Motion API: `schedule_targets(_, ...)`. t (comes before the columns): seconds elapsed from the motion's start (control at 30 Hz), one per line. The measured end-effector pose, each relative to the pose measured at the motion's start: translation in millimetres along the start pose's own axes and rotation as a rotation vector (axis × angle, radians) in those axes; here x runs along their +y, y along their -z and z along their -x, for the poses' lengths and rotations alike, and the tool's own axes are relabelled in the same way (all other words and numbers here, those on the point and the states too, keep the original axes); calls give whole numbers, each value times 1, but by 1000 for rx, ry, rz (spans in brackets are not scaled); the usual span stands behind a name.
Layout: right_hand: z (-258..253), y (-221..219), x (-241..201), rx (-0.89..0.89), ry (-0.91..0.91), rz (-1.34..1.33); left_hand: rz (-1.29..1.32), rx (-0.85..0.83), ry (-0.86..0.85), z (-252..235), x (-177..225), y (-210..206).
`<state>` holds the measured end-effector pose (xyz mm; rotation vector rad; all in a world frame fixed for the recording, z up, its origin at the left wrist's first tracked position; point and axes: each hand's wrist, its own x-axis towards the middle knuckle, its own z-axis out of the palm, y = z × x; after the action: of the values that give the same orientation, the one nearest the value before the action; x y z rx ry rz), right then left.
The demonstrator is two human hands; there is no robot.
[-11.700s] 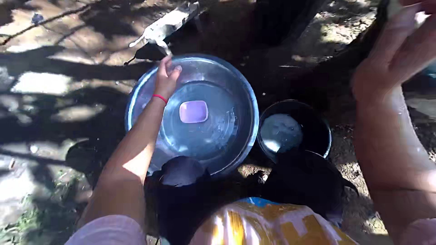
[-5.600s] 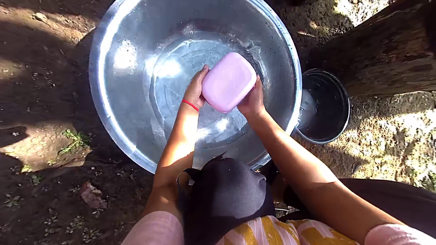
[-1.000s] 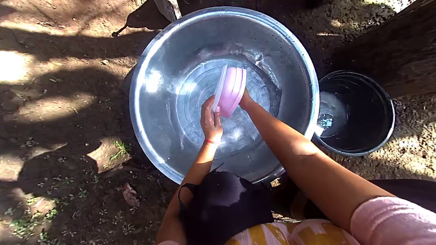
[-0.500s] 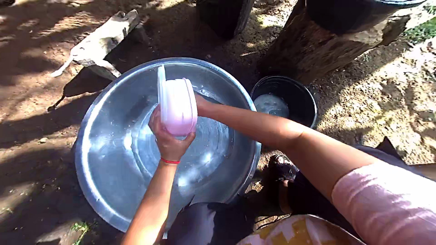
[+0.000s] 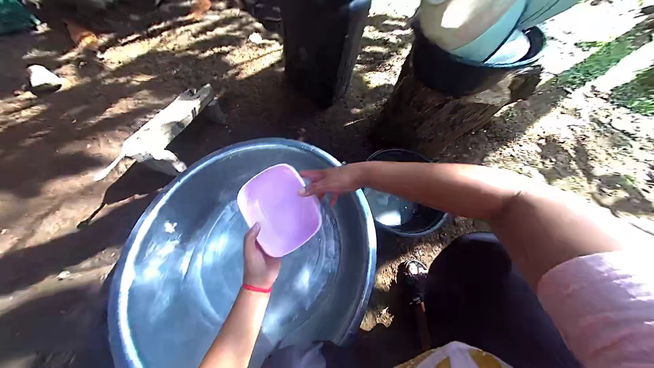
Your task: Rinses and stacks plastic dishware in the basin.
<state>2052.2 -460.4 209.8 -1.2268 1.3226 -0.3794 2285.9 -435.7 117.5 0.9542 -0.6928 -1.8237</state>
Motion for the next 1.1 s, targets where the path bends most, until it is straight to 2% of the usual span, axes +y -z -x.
schedule_targets(0.07,16,-6,3,-12,-13,-254,40,-3,85,-6,5,-10)
schedule_targets(0.13,36,-4,-2,10,49,-305,21,-17,123,-15,10,-24)
schedule_targets(0.23,60,8,-14,169,164,-157,-121,-21,100,-33,10,-53)
schedule_targets(0.33,77,20,-14,373,362,84,-253,-46,79,-50,8,-85)
schedule_targets(0.43,92,23,-17,457,496,186,-186,-129,121,-61,11,-106)
schedule_targets(0.53,82,20,-1,528,607,283,-160,-225,161,-72,6,-101)
schedule_targets(0.63,66,39,13,671,547,501,-406,-105,176,-98,5,-86)
schedule_targets(0.73,78,82,7,754,405,612,-709,-18,190,-102,34,-72)
schedule_targets(0.87,127,122,6,871,359,719,-699,19,340,-75,83,-42)
schedule_targets(0.93,157,135,10,821,171,741,-780,119,438,-55,97,-38)
schedule_targets(1.0,193,150,10,822,-64,648,-956,268,480,-34,105,-42)
schedule_targets(1.1,262,178,10,1027,-292,417,-1189,453,448,0,107,-39)
